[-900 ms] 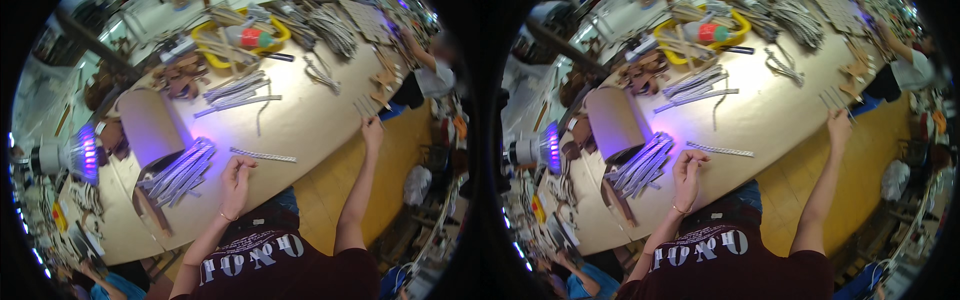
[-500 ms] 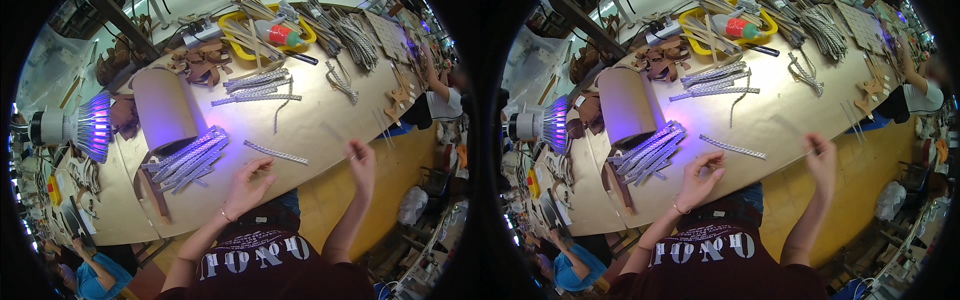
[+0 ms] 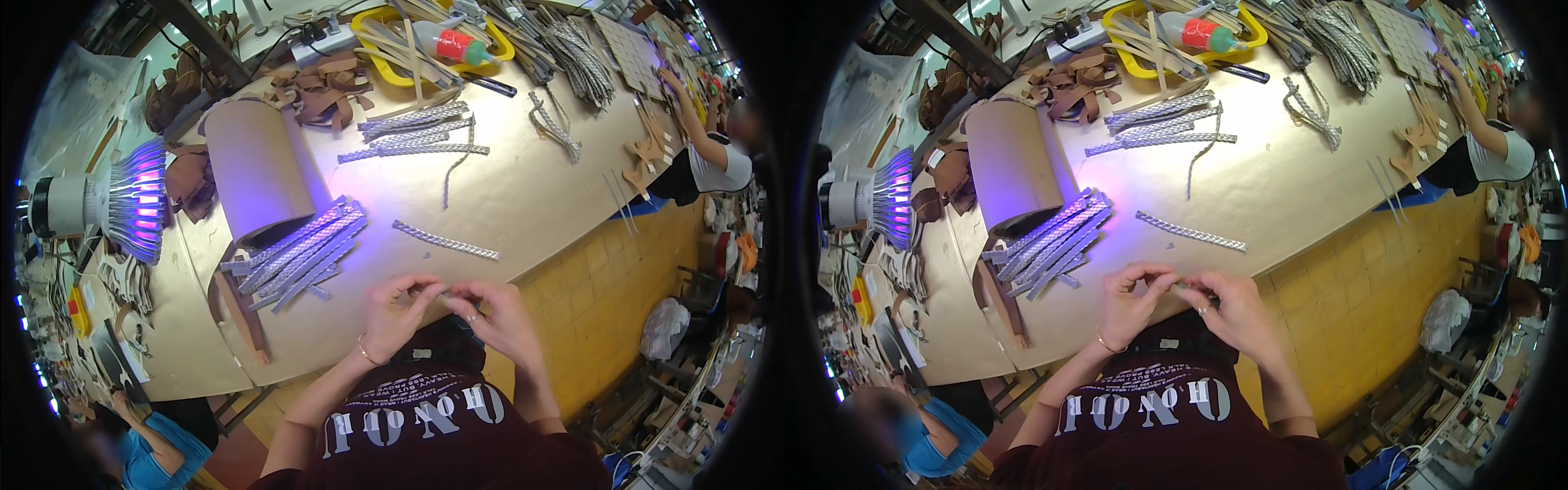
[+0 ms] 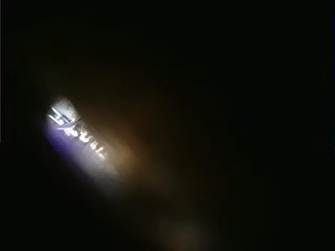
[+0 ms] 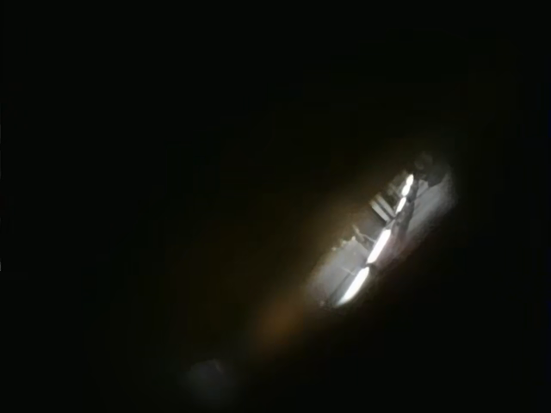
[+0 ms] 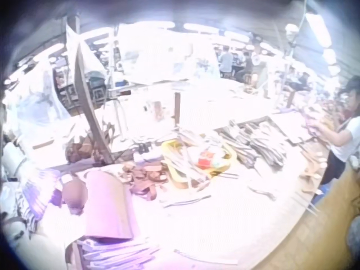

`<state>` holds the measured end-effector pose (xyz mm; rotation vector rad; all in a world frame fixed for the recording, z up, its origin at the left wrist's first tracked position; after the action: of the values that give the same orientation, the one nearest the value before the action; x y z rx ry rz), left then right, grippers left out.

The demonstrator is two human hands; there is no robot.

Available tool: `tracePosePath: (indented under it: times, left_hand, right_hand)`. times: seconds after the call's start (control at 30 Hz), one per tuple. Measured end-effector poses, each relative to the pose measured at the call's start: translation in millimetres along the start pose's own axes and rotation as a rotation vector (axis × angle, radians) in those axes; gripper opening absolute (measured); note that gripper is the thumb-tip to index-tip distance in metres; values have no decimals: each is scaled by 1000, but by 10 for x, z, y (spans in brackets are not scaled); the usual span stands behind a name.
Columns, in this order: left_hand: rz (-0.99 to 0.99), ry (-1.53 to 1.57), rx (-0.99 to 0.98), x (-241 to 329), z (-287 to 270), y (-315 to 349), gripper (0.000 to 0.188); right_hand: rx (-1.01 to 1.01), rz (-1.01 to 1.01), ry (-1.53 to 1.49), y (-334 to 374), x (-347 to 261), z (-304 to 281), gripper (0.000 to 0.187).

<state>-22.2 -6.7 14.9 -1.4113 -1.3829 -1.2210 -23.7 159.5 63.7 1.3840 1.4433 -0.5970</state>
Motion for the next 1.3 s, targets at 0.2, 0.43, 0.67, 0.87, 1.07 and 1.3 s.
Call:
tracePosePath:
  times: [0.2, 0.43, 0.67, 0.87, 1.07, 1.3]
  left_hand:
    - [163, -177, 224, -83, -194, -134, 30]
    - [325, -983, 247, -199, -278, -314, 26]
    - [314, -1021, 209, -284, -212, -303, 30]
    - [317, -1034, 208, -289, -201, -299, 31]
    - [302, -1016, 202, -272, -198, -306, 34]
    - [310, -1011, 229, -247, -229, -326, 38]
  right_hand:
    - [30, 22, -72, -386, 97, 242, 19]
    - [99, 31, 138, -843, 154, 402, 22]
    - [103, 104, 220, -953, 205, 440, 21]
    - [120, 162, 214, -975, 231, 448, 20]
    - [137, 187, 205, -959, 219, 448, 22]
    - [128, 191, 214, -966, 191, 443, 21]
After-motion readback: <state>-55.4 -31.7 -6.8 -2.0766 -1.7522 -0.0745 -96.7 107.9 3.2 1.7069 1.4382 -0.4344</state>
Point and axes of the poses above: each hand's wrist, its own y-axis away from the middle knuckle, its own z-axis out of the palm, x = y × z, the point moved 5 cm from there along -y, towards the middle knuckle, and after that the axes turned 6 degrees about -y, right-handed, at the moved point
